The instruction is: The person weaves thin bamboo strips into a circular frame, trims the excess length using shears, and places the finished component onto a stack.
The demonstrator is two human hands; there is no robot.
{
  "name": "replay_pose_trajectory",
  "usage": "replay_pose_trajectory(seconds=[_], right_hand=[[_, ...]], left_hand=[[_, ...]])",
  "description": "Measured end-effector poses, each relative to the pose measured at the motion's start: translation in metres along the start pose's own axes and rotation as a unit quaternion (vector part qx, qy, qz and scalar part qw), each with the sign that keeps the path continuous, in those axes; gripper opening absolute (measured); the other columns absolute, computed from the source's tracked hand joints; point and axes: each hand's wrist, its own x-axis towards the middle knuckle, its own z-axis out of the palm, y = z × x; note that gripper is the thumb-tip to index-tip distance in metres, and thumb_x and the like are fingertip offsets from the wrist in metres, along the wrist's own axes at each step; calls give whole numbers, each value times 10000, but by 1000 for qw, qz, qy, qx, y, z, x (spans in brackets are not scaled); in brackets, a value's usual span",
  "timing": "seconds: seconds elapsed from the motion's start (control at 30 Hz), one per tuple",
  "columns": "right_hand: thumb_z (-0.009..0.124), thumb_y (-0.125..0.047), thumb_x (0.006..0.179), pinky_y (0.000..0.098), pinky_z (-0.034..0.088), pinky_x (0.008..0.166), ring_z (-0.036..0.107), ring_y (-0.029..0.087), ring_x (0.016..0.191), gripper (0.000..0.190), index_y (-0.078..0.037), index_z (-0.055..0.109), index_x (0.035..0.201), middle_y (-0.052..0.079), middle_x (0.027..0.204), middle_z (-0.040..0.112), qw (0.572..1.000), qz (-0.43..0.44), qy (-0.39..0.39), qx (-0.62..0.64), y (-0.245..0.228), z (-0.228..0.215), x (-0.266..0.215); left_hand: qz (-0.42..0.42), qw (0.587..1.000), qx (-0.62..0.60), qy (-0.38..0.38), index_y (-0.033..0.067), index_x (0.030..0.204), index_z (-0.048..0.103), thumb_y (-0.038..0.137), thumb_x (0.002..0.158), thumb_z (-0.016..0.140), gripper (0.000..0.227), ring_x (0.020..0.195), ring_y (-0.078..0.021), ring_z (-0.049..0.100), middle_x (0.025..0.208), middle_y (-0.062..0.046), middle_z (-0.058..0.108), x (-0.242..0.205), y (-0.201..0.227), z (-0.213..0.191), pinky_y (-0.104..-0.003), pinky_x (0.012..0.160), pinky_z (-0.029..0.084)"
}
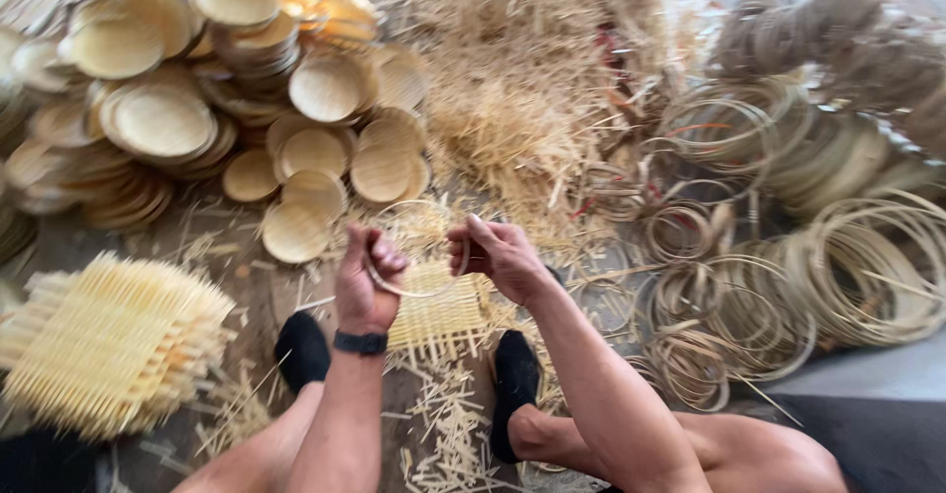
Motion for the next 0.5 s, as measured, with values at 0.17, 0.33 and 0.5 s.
replay_pose_trajectory(seconds=[0.17,0.33,0.5], right_hand=[[638,-311,1037,253,364,483,444,98,508,368,-9,700,837,16,619,570,996,16,-62,63,20,-24,10],[683,-330,963,266,302,437,409,114,481,397,-65,623,673,0,557,498,997,66,-18,21,31,-20,14],[756,-345,940,253,217,374,310,75,417,527,-155,440,563,-51,486,345,995,82,-22,51,53,-20,24]], left_hand=[[-140,970,197,7,24,877,678,248,948,636,239,569,-106,491,669,-9,560,1,13,7,-262,528,410],[-201,942,264,55,58,775,658,250,921,719,249,437,-46,350,557,60,455,9,4,-1,-221,393,283],[-186,931,302,85,57,735,630,194,902,740,243,394,-47,341,544,44,474,10,-7,-10,-220,350,242]])
